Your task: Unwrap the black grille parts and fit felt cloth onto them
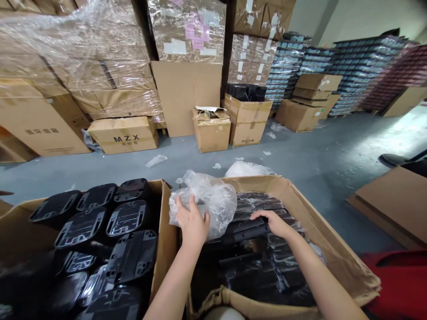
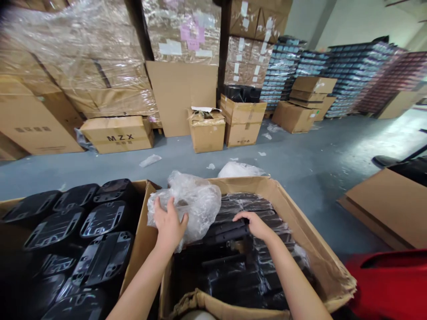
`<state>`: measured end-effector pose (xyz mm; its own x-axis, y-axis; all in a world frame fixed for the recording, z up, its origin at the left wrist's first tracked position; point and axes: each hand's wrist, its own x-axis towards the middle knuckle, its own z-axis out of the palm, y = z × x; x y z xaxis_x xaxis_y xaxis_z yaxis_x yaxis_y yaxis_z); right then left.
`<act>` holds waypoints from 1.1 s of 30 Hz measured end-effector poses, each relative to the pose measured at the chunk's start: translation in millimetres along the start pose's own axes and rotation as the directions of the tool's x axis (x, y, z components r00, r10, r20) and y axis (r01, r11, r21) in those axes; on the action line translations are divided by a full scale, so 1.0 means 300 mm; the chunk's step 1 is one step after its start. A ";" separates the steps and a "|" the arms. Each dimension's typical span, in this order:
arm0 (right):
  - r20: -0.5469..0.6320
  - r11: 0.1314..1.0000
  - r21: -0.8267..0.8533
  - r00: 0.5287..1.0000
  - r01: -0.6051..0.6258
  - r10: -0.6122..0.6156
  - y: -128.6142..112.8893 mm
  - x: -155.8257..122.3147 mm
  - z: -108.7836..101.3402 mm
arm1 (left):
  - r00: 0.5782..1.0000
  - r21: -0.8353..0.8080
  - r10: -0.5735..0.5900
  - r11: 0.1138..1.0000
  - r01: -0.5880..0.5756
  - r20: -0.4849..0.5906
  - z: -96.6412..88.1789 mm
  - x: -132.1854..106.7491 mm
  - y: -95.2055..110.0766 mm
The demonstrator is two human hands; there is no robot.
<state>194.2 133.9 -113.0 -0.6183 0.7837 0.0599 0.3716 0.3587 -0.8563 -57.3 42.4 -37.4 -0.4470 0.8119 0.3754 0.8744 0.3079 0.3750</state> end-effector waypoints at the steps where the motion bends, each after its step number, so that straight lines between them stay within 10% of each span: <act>1: 0.019 0.999 0.036 1.000 0.002 -0.003 -0.006 0.010 0.014 | 1.000 -0.008 -0.012 1.000 0.012 -0.002 -0.003 0.001 0.003; 12: 0.064 0.888 0.450 0.995 -0.100 0.080 0.045 -0.045 0.147 | 0.997 -0.067 -0.080 0.994 0.081 0.024 -0.017 0.007 0.005; 20: 0.059 0.989 0.136 0.996 0.056 -0.064 0.047 -0.004 0.397 | 0.998 -0.034 -0.038 0.999 0.040 0.044 -0.006 0.005 -0.010; 27: 0.400 0.790 -0.540 0.914 0.291 -0.064 0.092 -0.074 0.345 | 0.999 0.004 -0.007 1.000 0.007 0.045 0.001 0.001 -0.016; 33: 0.306 0.746 -0.666 0.917 0.015 0.256 0.107 -0.061 0.319 | 0.998 0.035 -0.024 0.999 0.022 0.056 -0.002 -0.004 -0.016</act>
<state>151.1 82.7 -190.8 -0.6842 0.6548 -0.3211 0.7293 0.6167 -0.2964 -61.0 39.6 -39.2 -0.4563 0.8309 0.3183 0.8705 0.3427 0.3533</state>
